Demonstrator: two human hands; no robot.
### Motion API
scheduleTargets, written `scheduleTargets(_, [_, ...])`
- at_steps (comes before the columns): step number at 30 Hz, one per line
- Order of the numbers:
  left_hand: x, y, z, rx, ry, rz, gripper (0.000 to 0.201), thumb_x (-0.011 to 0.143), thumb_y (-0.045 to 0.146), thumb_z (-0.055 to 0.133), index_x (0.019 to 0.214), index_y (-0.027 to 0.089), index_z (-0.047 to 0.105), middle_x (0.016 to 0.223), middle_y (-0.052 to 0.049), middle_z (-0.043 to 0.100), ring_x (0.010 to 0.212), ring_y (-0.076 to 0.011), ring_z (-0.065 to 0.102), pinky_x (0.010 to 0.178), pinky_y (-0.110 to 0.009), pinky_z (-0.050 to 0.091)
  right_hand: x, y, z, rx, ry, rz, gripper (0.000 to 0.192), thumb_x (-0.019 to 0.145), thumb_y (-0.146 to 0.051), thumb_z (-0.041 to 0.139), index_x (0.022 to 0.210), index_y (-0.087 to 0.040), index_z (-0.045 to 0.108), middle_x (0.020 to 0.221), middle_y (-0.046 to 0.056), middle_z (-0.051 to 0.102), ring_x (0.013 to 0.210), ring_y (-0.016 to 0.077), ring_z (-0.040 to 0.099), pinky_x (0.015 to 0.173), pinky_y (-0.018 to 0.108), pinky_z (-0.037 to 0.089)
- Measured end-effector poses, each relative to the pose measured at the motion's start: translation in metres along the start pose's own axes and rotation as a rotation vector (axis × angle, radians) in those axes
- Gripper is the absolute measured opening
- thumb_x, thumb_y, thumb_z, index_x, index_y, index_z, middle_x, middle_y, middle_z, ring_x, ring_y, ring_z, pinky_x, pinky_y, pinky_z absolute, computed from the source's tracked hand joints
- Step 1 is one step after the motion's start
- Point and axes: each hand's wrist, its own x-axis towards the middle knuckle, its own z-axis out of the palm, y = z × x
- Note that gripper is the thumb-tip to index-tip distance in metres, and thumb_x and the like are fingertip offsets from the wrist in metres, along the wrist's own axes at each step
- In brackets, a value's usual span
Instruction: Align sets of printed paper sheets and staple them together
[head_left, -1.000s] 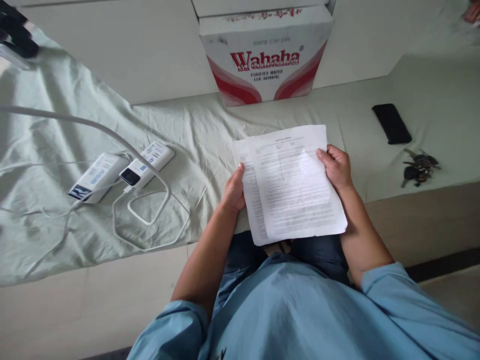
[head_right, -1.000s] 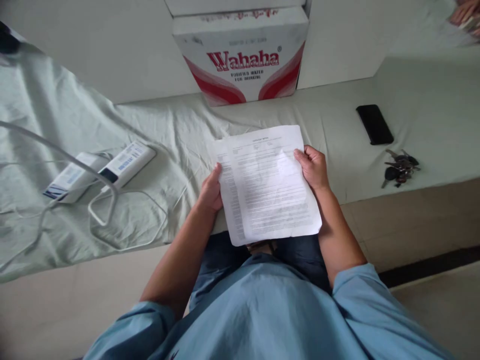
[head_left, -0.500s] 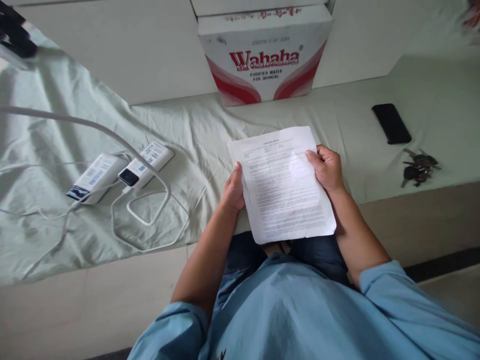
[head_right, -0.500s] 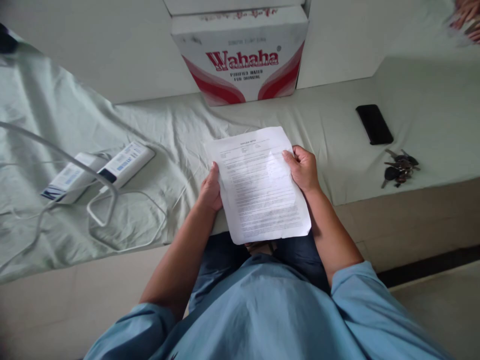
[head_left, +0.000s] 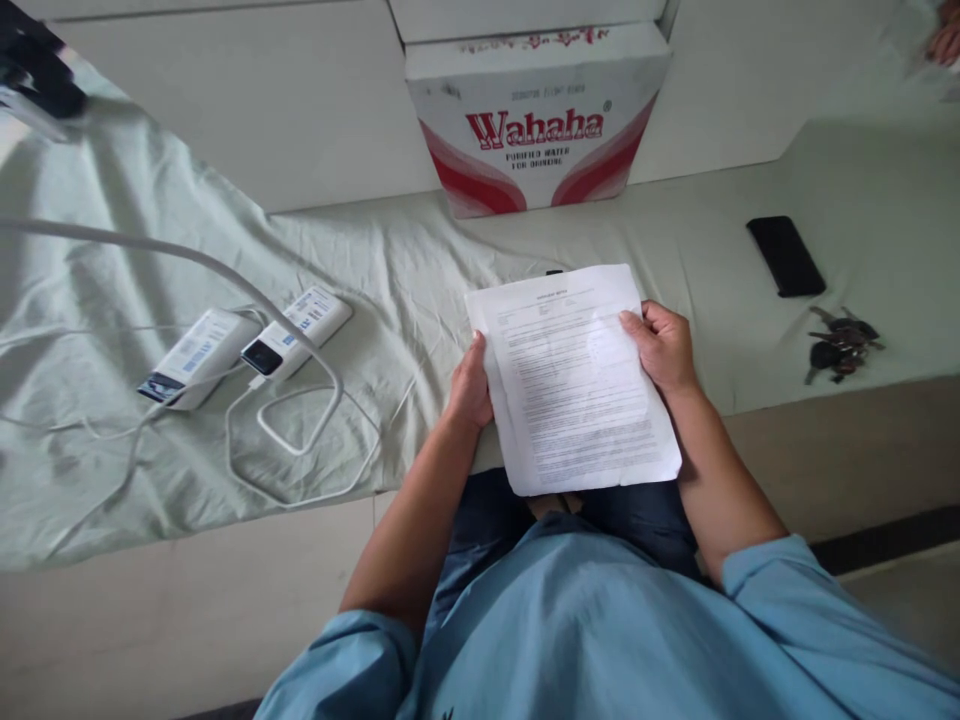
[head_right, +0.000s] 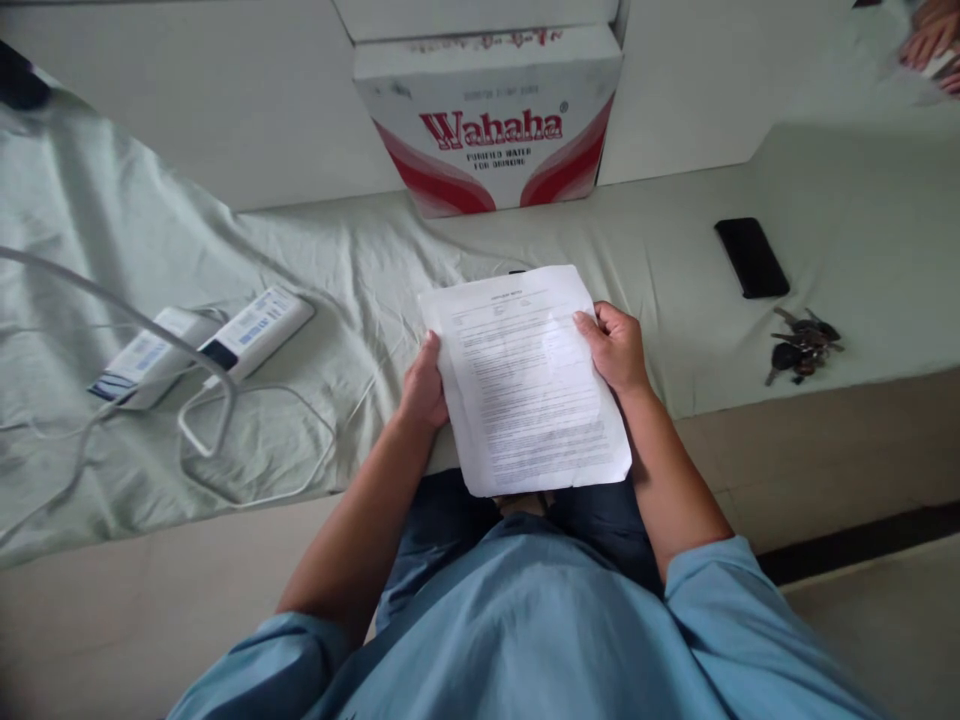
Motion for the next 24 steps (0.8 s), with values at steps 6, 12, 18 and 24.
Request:
scheduleTargets(6, [-0.002,-0.002,0.000,0.031,-0.007,0.109,0.058,0.085,0.066,0.092,0.115,0.018,0.081,0.118,-0.015,0.087,0.129,-0.0378,0.079,0.113,-0.050,0.066,-0.003,0.000,-0.001,0.016,-0.011,0.039,0.049,0.084,-0.064,0.082,0.069,-0.023,0.060,0.060,-0.005,0.044,0.059,0.0114,0.035,0.055,0.029,0.026])
scheduleTargets(12, [0.000,-0.004,-0.001,0.054,0.028,0.114,0.062,0.086,0.072,0.089,0.114,0.017,0.082,0.116,-0.015,0.087,0.123,-0.0360,0.081,0.108,-0.047,0.068,-0.002,-0.003,0.004,0.017,-0.008,0.032,0.048,0.085,-0.063,0.081,0.070,-0.023,0.059,0.061,-0.004,0.045,0.061,0.0121,0.037,0.056,0.029,0.028])
scheduleTargets(18, [-0.003,-0.006,0.003,0.049,0.034,0.153,0.061,0.084,0.075,0.088,0.106,0.018,0.083,0.108,-0.014,0.088,0.122,-0.0373,0.081,0.104,-0.049,0.069,-0.001,-0.009,0.009,-0.022,-0.007,0.012,0.046,0.087,-0.062,0.079,0.071,-0.023,0.061,0.060,-0.005,0.045,0.060,0.0118,0.035,0.056,0.029,0.027])
scheduleTargets(24, [-0.009,0.001,0.007,0.033,-0.075,0.196,0.059,0.075,0.065,0.099,0.109,0.020,0.082,0.103,-0.012,0.088,0.121,-0.0382,0.082,0.103,-0.050,0.069,0.001,-0.006,0.001,-0.034,0.028,0.002,0.050,0.085,-0.064,0.082,0.068,-0.023,0.058,0.060,-0.004,0.045,0.060,0.0120,0.036,0.055,0.029,0.027])
